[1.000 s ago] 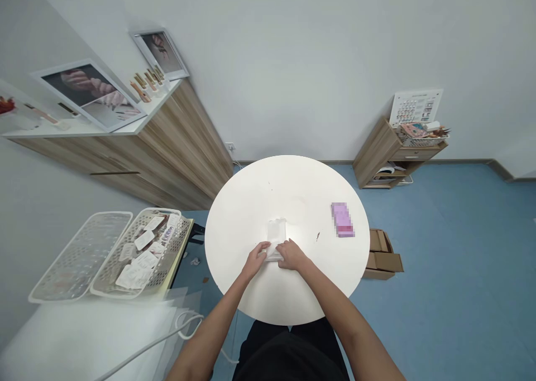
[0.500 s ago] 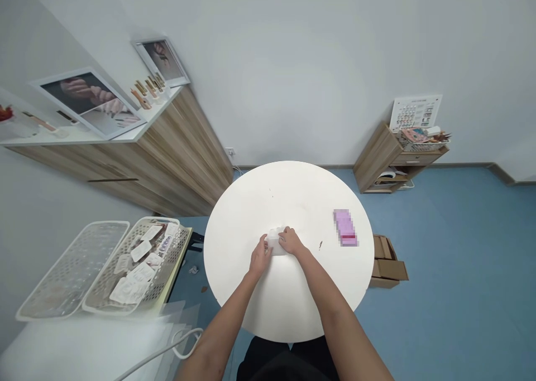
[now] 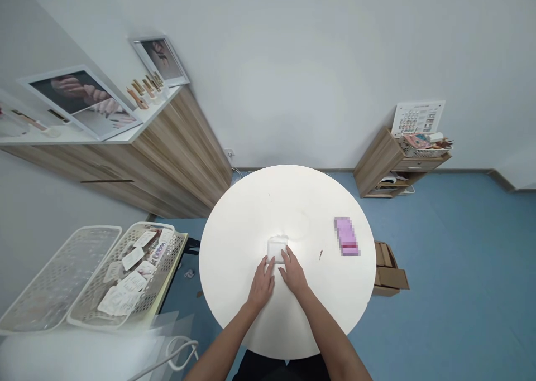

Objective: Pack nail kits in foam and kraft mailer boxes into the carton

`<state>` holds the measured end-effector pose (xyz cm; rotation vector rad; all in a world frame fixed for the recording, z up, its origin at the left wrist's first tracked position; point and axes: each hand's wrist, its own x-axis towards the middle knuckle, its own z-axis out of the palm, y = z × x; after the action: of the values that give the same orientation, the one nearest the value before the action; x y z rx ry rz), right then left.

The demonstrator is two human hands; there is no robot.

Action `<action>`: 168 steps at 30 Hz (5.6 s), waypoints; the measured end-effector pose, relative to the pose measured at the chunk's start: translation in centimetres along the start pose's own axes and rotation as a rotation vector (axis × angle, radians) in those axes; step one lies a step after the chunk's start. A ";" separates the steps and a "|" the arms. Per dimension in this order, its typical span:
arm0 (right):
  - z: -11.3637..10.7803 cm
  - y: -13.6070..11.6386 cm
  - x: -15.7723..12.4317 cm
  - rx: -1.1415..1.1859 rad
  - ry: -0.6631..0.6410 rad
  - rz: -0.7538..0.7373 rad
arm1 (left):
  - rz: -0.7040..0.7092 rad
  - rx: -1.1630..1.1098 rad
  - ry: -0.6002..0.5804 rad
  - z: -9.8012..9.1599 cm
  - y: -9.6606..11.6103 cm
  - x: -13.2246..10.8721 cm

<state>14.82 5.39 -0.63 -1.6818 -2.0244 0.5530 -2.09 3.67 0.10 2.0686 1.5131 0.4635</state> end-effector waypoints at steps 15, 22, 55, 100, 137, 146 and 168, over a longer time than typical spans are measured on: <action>-3.5 2.9 8.8 -0.220 -0.101 -0.008 | -0.223 -0.075 -0.010 0.0 3.6 7.7; -3.2 2.6 8.8 -0.196 0.020 -0.249 | -0.344 -0.169 0.269 -2.8 2.6 2.6; 15.9 -53.0 -18.6 -0.020 -0.636 -1.431 | -1.029 0.247 1.010 -21.4 -8.4 -57.2; 15.9 -64.0 -18.9 -0.631 -0.795 -1.704 | -1.310 0.314 1.181 -20.1 -10.3 -58.5; 18.0 -60.3 -25.9 0.153 -0.748 -1.850 | -1.570 0.688 1.168 -16.6 -2.1 -72.7; 18.2 -61.8 -25.1 -0.018 -0.829 -1.712 | -1.457 0.405 1.135 -14.9 -3.0 -69.3; 18.5 -60.8 -15.6 -0.383 -0.813 -1.735 | -1.059 0.393 0.883 -23.2 -11.2 -56.2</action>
<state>-42.22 -21.08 17.42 0.7667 -3.2068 0.1257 -41.30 -42.14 13.88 0.9413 3.0907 0.6943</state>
